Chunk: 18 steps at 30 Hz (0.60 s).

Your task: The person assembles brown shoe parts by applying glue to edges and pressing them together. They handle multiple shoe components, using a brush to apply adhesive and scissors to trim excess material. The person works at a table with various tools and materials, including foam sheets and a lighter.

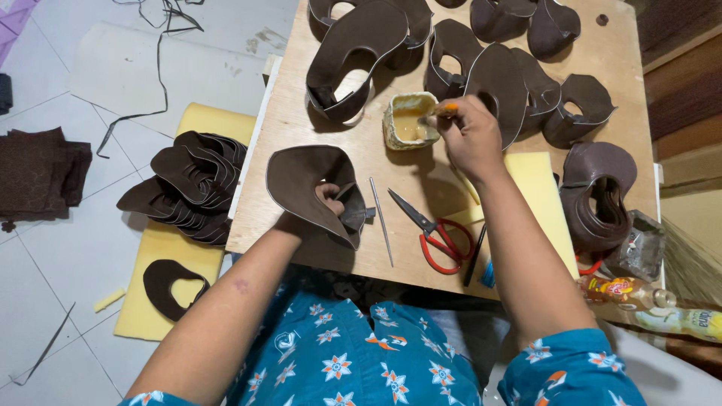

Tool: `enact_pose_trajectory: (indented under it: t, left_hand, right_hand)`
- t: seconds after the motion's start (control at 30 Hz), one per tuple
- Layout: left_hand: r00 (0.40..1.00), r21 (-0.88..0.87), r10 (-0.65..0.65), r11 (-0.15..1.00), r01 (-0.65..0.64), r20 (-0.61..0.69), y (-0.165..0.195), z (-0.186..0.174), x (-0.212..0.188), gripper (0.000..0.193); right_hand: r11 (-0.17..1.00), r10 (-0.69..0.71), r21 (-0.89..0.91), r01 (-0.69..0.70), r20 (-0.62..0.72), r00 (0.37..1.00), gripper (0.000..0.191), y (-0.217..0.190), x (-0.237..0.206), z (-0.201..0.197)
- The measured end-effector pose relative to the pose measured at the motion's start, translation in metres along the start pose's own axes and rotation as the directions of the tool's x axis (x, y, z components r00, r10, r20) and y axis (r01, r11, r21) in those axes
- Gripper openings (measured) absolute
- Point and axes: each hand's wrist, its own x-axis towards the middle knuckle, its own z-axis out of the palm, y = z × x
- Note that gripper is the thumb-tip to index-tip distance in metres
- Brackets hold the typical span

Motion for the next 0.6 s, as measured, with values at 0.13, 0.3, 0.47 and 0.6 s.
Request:
enact_pose_trajectory:
  t: [0.13,0.3,0.47,0.6]
  left_hand:
    - [0.999,-0.093,-0.03,0.995,0.033,0.035,0.001,-0.001,0.001,0.049]
    - [0.997,0.004,0.049,0.999,-0.049,0.063,0.006,-0.01,0.003,0.045]
    - [0.988,0.001,0.149,0.989,-0.15,0.042,0.003,-0.012,0.003,0.045]
    - [0.989,-0.374,0.147,0.918,-0.132,0.012,0.002,-0.003,0.0,0.061]
  right_hand:
    - [0.969,0.164,0.196,-0.148,-0.068,0.984,0.014,-0.02,-0.012,-0.012]
    - [0.765,0.43,0.375,-0.524,0.309,0.849,0.015,-0.046,-0.039,-0.004]
    - [0.815,0.311,0.347,-0.464,0.413,0.856,0.018,-0.064,-0.07,0.048]
    - [0.962,0.085,0.217,-0.169,0.348,0.933,0.017,-0.057,-0.073,0.067]
